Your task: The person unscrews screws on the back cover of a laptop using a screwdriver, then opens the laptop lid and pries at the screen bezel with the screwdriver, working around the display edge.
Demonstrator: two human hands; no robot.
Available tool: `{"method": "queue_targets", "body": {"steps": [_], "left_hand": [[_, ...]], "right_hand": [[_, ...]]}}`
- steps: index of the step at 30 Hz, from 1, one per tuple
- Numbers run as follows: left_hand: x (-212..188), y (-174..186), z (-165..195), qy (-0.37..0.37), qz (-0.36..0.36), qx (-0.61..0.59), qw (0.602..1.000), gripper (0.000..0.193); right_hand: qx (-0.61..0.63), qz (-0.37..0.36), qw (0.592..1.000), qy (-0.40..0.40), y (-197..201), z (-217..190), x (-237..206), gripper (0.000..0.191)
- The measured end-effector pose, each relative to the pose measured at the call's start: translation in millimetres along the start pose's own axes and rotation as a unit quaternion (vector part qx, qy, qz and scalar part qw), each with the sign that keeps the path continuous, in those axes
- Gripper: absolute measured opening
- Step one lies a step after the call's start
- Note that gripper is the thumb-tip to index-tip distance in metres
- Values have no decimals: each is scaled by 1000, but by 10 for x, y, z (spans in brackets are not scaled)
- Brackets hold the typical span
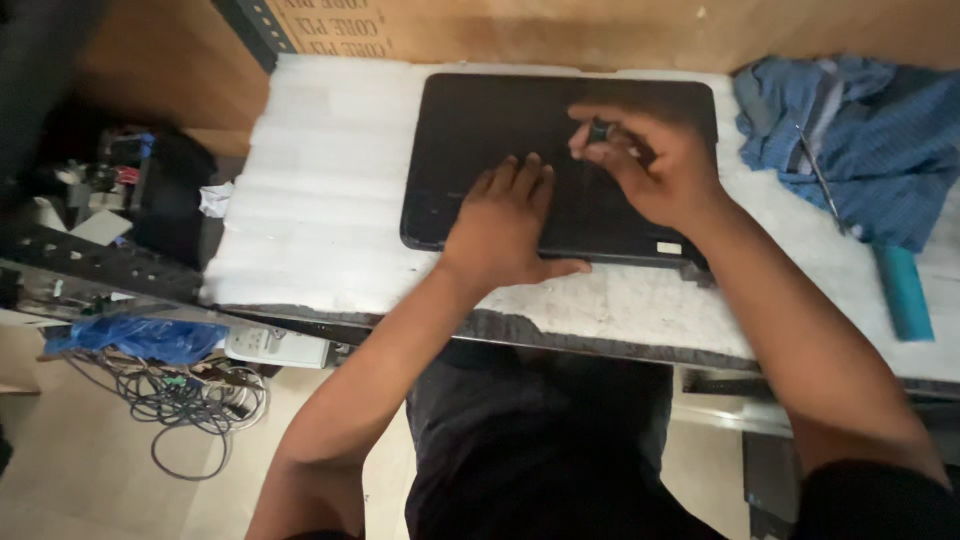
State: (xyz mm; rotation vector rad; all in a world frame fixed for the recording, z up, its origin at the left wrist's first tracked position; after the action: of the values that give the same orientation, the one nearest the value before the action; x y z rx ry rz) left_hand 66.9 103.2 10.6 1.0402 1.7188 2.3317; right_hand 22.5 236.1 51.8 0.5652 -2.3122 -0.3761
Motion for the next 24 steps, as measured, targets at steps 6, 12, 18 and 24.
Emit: {"method": "queue_targets", "body": {"steps": [6, 12, 18, 24], "left_hand": [[163, 221, -241, 3, 46, -132, 990, 40], [792, 33, -563, 4, 7, -94, 996, 19], [722, 244, -1125, -2, 181, -228, 957, 18], [214, 542, -2450, 335, 108, 32, 936, 11]], "right_hand": [[5, -24, 997, -70, 50, 154, -60, 37], [80, -3, 996, -31, 79, 49, -8, 32], [18, -37, 996, -76, 107, 187, -26, 35], [54, -22, 998, 37, 95, 115, 19, 31]]}}
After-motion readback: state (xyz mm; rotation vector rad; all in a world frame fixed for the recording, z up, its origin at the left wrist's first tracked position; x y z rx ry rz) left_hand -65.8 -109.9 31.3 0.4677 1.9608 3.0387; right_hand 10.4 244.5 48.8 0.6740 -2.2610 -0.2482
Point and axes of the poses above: each hand's wrist, its own x-axis towards the middle knuckle, its own y-axis out of the back of the hand, z = x × y, the point moved 9 cm from there along x, towards the middle knuckle, and after that the axes turned 7 degrees about y, right-handed, at the moved point
